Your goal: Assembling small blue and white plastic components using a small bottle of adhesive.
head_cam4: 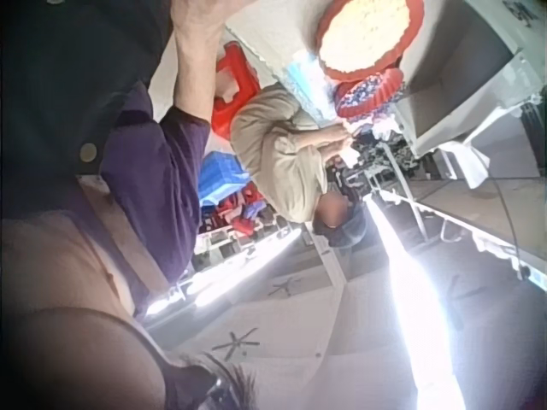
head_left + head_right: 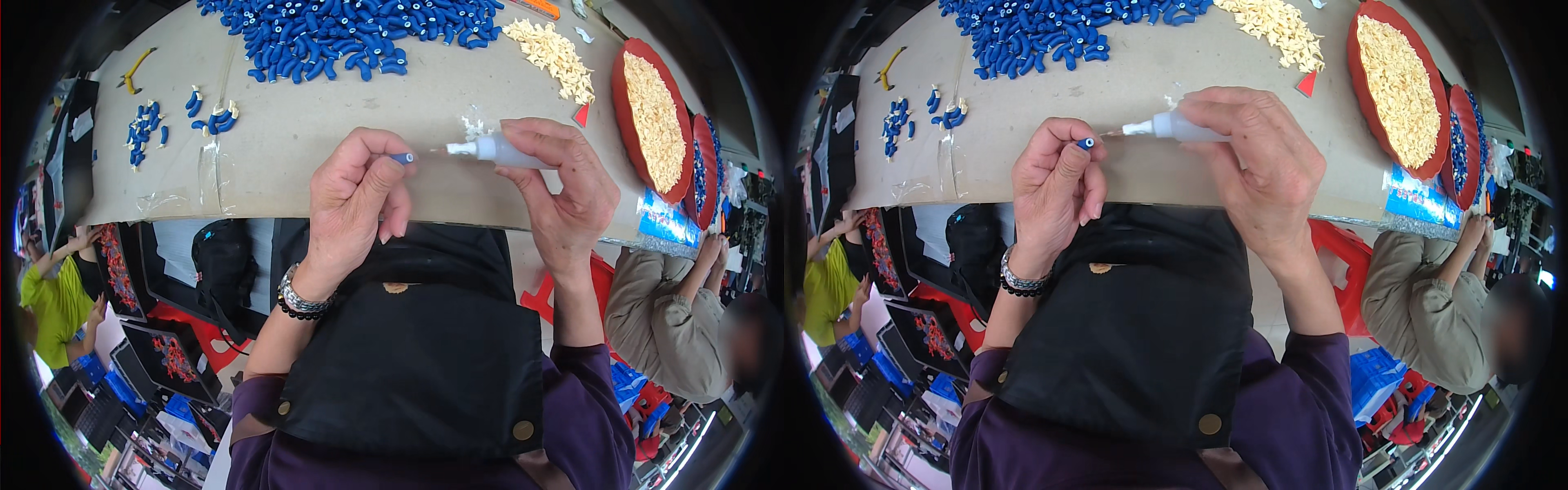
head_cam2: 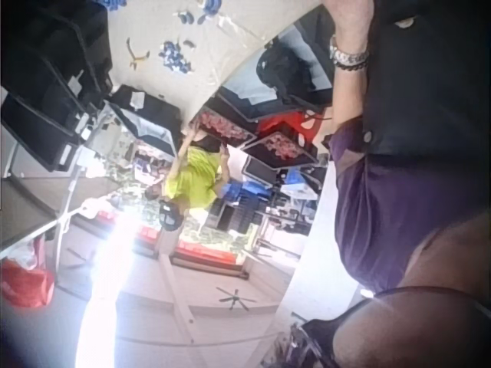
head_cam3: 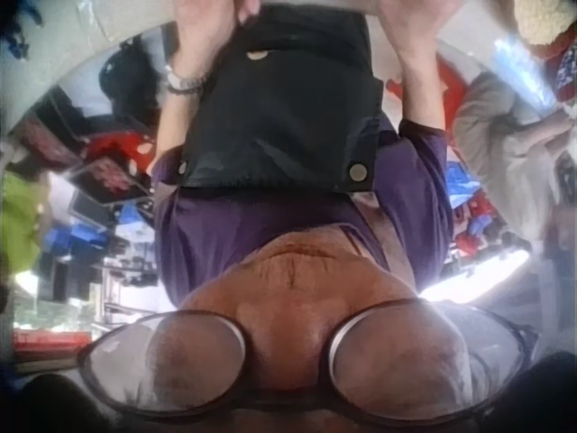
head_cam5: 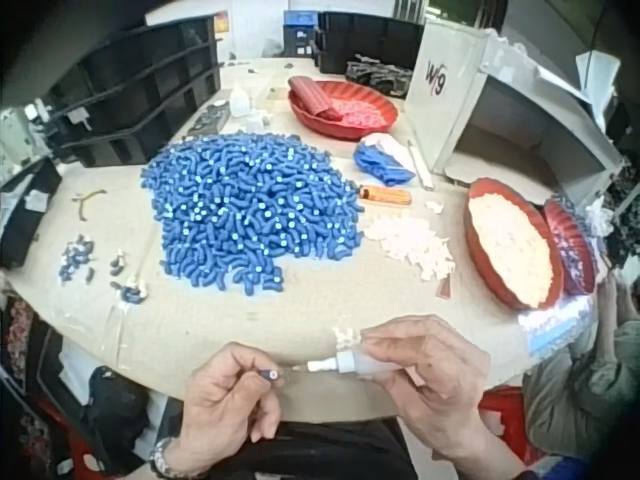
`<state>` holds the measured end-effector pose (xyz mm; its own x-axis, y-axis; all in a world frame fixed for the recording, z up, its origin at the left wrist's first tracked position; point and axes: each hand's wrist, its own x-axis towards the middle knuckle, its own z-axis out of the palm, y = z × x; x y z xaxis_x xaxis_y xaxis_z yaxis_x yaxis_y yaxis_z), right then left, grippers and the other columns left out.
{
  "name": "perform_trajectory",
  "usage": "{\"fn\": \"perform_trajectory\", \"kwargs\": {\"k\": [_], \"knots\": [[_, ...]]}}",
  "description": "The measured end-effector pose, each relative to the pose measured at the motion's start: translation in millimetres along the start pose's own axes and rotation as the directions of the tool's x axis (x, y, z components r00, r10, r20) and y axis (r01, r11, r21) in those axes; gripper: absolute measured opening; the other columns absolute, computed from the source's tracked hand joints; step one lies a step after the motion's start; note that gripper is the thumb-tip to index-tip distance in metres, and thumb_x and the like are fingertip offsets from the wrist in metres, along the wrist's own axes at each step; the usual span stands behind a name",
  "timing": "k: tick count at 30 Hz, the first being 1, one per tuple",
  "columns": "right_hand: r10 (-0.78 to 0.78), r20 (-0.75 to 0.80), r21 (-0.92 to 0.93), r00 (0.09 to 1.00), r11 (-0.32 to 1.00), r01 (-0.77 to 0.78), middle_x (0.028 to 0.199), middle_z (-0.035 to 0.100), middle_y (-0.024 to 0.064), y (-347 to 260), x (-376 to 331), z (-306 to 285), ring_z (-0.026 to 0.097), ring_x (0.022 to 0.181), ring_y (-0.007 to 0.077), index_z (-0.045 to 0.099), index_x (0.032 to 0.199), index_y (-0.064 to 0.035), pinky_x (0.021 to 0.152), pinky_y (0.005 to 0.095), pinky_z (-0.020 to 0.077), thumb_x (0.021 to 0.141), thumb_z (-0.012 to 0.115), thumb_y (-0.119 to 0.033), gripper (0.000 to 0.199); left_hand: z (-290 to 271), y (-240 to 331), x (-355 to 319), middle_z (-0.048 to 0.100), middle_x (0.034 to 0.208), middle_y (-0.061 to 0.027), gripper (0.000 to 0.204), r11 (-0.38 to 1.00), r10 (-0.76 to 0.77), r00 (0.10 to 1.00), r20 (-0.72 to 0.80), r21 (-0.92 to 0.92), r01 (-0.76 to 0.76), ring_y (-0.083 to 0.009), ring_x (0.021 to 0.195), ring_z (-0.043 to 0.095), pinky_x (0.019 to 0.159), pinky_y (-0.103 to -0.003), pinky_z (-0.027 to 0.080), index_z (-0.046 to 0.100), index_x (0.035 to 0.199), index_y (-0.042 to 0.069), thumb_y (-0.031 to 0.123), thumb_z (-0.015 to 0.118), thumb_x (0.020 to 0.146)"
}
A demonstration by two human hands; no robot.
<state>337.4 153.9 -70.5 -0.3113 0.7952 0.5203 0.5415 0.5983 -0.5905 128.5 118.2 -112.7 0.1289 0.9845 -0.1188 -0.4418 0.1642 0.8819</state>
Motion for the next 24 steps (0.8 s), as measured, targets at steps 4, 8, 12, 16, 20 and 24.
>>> {"fn": "perform_trajectory", "kwargs": {"k": [4,8,12,16,20,24], "knots": [[0.191,-0.146,0.138,0.971,0.976,-0.171,0.090,0.067,0.0079,13.2,6.0,-7.2,0.065,0.084,0.0180,0.065,0.096,-0.0002,0.067,0.0255,0.0517,0.067,0.071,0.009,0.031,2.5,4.6,-0.8,0.057,0.086,-0.0067,0.011,0.999,-0.026,1.000,-0.012,0.022,0.026,-0.0066,0.047,0.052,0.036,-0.018,0.034,0.052,0.101,-0.001,0.008,0.048,0.096],[0.594,-0.055,0.497,0.803,0.714,-0.493,0.090,0.065,0.0082,40.6,21.1,-19.8,0.064,0.080,0.0128,0.058,0.107,-0.0008,0.066,0.0245,0.0509,0.072,0.068,0.008,0.038,-1.0,1.0,-2.7,0.057,0.086,-0.0074,0.011,0.998,-0.055,0.998,-0.009,0.029,0.055,-0.0072,0.047,0.052,0.036,-0.018,0.035,0.052,0.100,-0.001,0.008,0.048,0.096],[0.670,-0.003,0.133,0.743,0.736,-0.663,0.088,0.058,0.0076,65.1,46.9,-25.7,0.065,0.077,0.0163,0.053,0.097,-0.0015,0.059,0.0234,0.0488,0.072,0.065,0.006,0.029,-3.1,-1.4,-2.9,0.058,0.086,-0.0079,0.016,0.999,-0.044,0.998,0.033,0.017,0.043,-0.0076,0.047,0.052,0.036,-0.018,0.035,0.052,0.100,-0.001,0.014,0.052,0.097],[0.436,-0.078,-0.200,0.896,0.874,-0.443,0.079,0.061,0.0154,85.4,60.0,-21.5,0.063,0.074,0.0305,0.054,0.100,-0.0038,0.067,0.0390,0.0487,0.075,0.064,-0.007,0.027,-3.0,-1.9,-1.8,0.058,0.086,-0.0080,0.015,0.999,-0.035,0.998,0.048,0.012,0.035,-0.0078,0.047,0.052,0.036,-0.018,0.034,0.052,0.100,-0.001,0.014,0.052,0.097],[0.238,0.009,-0.391,0.971,0.895,-0.215,0.088,0.060,0.0118,87.6,67.0,-21.8,0.060,0.085,0.0328,0.065,0.093,-0.0050,0.073,0.0436,0.0475,0.078,0.068,-0.011,0.016,-2.9,-3.8,-1.0,0.058,0.086,-0.0078,0.015,0.999,-0.030,0.999,0.043,0.018,0.030,-0.0074,0.046,0.052,0.036,-0.018,0.034,0.052,0.100,-0.001,0.014,0.052,0.097],[0.261,0.097,-0.498,0.961,0.849,-0.180,0.092,0.059,0.0105,84.9,69.7,-17.8,0.059,0.088,0.0304,0.068,0.090,-0.0058,0.073,0.0437,0.0481,0.077,0.070,-0.013,0.015,-2.6,-1.7,-0.2,0.058,0.085,-0.0074,0.015,0.999,-0.027,0.998,0.053,0.031,0.025,-0.0071,0.046,0.052,0.036,-0.018,0.034,0.052,0.099,-0.001,0.013,0.052,0.097]]}}
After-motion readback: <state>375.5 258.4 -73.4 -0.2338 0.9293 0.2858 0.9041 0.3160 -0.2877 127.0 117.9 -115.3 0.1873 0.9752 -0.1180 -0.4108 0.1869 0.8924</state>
